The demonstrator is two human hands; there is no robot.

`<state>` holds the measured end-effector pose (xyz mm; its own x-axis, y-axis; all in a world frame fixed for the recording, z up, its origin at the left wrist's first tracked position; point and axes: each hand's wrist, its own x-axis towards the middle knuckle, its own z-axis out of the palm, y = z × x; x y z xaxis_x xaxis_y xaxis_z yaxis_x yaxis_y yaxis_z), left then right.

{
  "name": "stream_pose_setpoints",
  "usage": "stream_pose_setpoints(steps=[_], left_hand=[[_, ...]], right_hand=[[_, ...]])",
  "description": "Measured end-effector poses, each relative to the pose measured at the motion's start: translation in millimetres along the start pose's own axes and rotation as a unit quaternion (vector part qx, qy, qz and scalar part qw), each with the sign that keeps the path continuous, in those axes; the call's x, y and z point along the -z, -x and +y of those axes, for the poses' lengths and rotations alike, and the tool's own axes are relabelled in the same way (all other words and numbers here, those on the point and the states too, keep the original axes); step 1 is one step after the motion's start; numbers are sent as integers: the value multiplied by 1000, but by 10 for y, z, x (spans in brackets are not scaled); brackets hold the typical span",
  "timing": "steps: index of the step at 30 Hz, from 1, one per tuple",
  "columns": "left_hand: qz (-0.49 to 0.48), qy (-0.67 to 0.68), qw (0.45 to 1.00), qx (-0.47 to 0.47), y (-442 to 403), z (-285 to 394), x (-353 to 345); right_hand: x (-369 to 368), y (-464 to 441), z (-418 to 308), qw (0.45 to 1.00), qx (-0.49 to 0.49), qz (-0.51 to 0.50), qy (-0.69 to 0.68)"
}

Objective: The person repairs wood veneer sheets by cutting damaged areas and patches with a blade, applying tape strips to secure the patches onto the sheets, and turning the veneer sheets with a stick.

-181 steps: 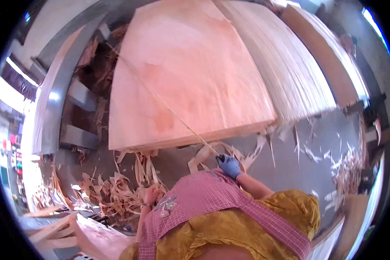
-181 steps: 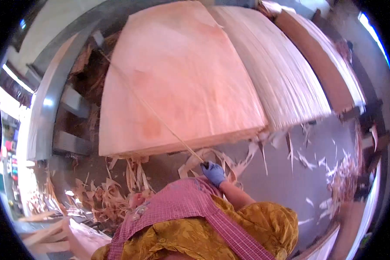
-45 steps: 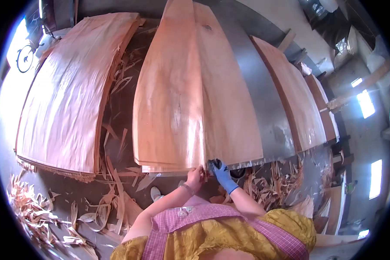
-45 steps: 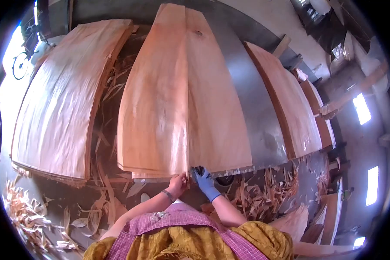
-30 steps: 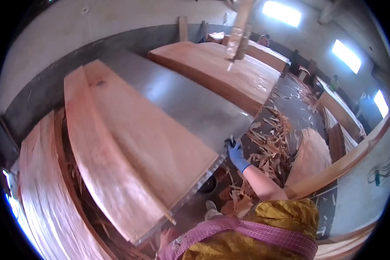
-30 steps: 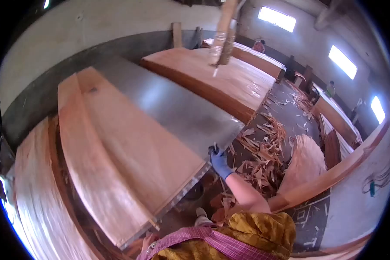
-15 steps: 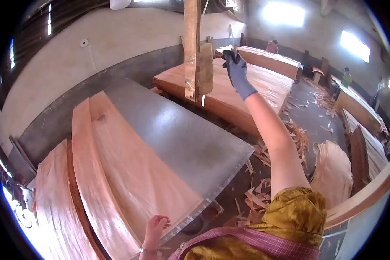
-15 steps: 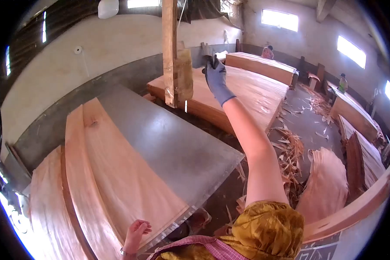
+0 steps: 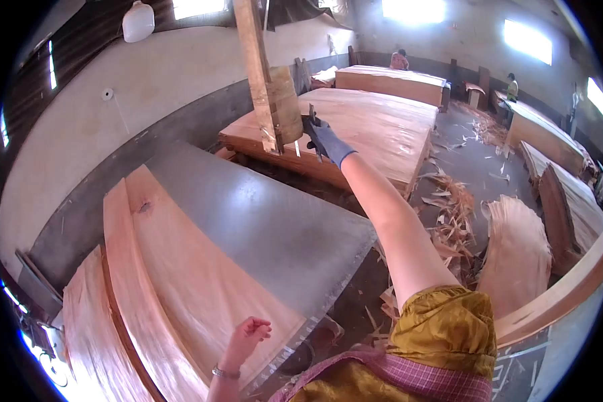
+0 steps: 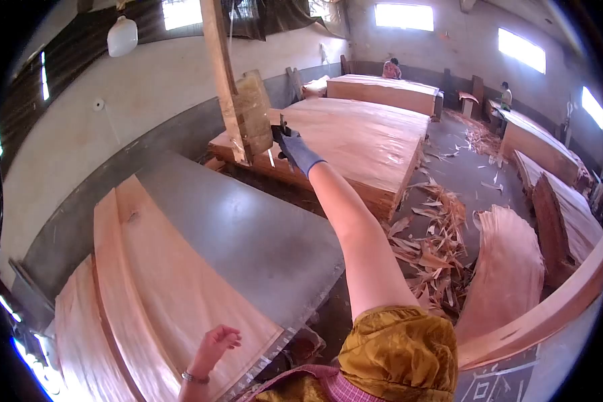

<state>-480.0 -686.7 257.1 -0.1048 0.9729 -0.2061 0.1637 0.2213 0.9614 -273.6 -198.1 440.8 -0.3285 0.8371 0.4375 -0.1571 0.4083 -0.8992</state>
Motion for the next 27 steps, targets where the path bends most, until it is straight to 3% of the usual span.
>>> stream_pose_setpoints(steps=[6, 9, 11, 13, 15, 19, 21, 24, 27], left_hand=[[17, -18, 999, -34, -942, 379, -380], [35, -14, 993, -114, -1433, 937, -767], [88, -86, 983, -133, -1709, 1335, -1001], [137, -120, 972, -149, -1875, 1608, -1138], [174, -125, 961, -176, -2046, 1824, -1170], [290, -204, 915, -194, -2308, 2079, -1127], [343, -233, 890, -191, -2491, 2082, -1042], [396, -184, 871, -225, -2859, 2163, -985], [387, -119, 896, -183, -3114, 2203, -792]], right_hand=[[174, -407, 522, 987, -112, -117, -14], [96, -529, 542, 957, 51, -284, -21], [60, -544, 478, 931, -99, -343, -75], [9, -362, 184, 908, -160, -367, -120], [-68, -507, 400, 852, -69, -493, -162], [-249, -273, 503, 848, -22, -492, -196], [-478, -200, 699, 832, -18, -478, -281], [-655, -113, 960, 848, -23, -409, -337], [-647, 81, 1147, 869, -42, -361, -337]])
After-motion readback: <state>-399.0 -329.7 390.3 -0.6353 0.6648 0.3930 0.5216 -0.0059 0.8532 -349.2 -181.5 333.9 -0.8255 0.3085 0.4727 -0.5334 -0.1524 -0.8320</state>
